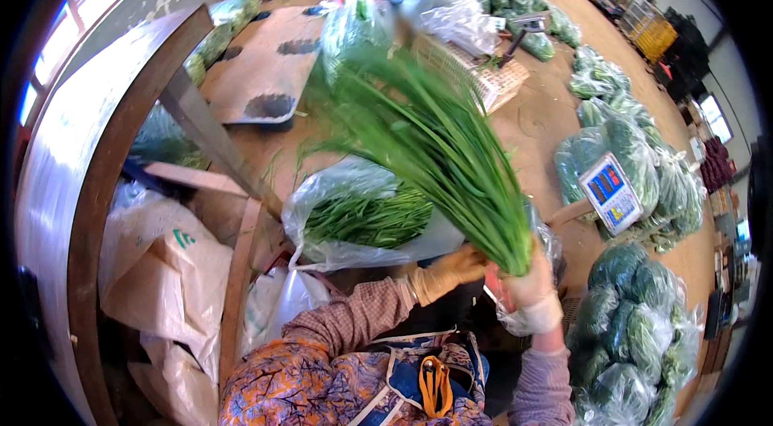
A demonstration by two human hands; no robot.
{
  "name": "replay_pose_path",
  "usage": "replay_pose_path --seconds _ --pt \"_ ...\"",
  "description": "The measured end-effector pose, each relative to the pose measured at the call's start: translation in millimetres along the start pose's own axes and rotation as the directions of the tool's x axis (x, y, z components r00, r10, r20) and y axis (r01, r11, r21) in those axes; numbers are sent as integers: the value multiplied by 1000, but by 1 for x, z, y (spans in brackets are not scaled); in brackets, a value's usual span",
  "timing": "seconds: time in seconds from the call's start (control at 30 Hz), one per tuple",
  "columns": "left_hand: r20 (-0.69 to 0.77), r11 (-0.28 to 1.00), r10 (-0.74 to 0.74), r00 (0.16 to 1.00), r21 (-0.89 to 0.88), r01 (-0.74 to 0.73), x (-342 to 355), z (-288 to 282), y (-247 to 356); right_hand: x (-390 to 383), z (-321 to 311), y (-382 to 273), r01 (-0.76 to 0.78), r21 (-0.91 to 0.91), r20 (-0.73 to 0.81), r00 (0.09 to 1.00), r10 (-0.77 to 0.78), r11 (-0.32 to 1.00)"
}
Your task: The person packs bunches of green vegetables into plastic bags by hand and weighs the filled bags on a digital scale.
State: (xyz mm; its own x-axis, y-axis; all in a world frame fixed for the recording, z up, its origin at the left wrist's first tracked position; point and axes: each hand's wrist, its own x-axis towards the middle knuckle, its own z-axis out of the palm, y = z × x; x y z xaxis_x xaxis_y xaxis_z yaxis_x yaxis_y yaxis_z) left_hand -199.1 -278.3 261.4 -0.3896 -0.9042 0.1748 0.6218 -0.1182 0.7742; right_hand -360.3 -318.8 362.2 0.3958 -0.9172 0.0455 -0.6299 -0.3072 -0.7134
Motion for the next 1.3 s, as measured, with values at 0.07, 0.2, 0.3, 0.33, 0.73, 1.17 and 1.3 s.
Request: replay_pose_path --seconds 0.07,0.2,0.3,0.33,0.73,1.17,1.3 --pt "-279 809 -207 938 -587 4 15 -51 -67 -4 26 13 98 214 -39 995 -91 972" --pt "99 -326 307 947 945 7 27 -44 -48 -25 29 11 -24 -82 -41 999 21 996" --pt "288 -656 285 914 754 -33 29 -34 -17 -30 38 7 -140 4 -37 989 140 990" --pt "301 -711 248 921 702 -38 35 -27 -13 -31 35 8 -137 32 -52 989 139 990" --pt "-159 160 223 962 979 125 166 -85 -105 -29 4 33 102 445 -238 971 8 890" --pt "-340 633 167 926 757 164 265 -106 -132 -7 3 130 51 398 -103 995 -11 916" --pt "-306 839 -61 950 501 215 260 -76 -87 11 -3 156 78 387 -124 992 -32 919"
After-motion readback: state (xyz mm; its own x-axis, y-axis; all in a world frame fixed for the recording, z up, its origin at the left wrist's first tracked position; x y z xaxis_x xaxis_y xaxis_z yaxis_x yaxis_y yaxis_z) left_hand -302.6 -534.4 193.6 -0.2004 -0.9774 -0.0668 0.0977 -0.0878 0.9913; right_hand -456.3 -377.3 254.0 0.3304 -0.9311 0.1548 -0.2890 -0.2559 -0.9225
